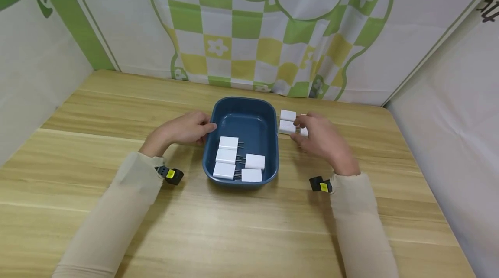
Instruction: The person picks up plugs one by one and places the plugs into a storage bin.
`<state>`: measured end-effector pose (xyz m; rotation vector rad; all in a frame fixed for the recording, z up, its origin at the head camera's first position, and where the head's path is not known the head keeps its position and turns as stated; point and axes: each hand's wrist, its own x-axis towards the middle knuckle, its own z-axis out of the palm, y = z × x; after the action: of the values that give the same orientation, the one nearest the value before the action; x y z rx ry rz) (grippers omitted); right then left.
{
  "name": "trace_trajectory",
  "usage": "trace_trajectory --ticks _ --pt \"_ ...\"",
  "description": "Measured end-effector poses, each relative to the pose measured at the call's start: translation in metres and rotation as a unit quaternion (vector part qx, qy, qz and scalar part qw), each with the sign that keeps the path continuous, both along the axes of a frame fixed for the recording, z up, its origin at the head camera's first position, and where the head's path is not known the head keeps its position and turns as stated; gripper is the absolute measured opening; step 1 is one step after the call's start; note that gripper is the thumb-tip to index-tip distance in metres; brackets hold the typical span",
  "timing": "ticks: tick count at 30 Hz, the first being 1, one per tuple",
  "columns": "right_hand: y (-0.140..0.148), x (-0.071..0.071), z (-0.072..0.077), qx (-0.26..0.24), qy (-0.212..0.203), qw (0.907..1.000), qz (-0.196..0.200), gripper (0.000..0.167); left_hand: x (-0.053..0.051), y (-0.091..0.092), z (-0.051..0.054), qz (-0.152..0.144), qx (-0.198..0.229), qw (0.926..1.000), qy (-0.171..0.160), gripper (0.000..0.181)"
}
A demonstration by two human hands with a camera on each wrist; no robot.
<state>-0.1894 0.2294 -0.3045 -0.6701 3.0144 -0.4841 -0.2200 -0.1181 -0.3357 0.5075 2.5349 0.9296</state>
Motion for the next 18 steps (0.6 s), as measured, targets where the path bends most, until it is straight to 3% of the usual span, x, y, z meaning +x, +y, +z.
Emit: trace_trajectory --ticks 18 --pt "0.023 -0.008 -0.009 0.042 -0.061 0.9969 -0.023 0.045 0.001 0.000 0.001 0.002 -0.005 1.0000 0.005 0.033"
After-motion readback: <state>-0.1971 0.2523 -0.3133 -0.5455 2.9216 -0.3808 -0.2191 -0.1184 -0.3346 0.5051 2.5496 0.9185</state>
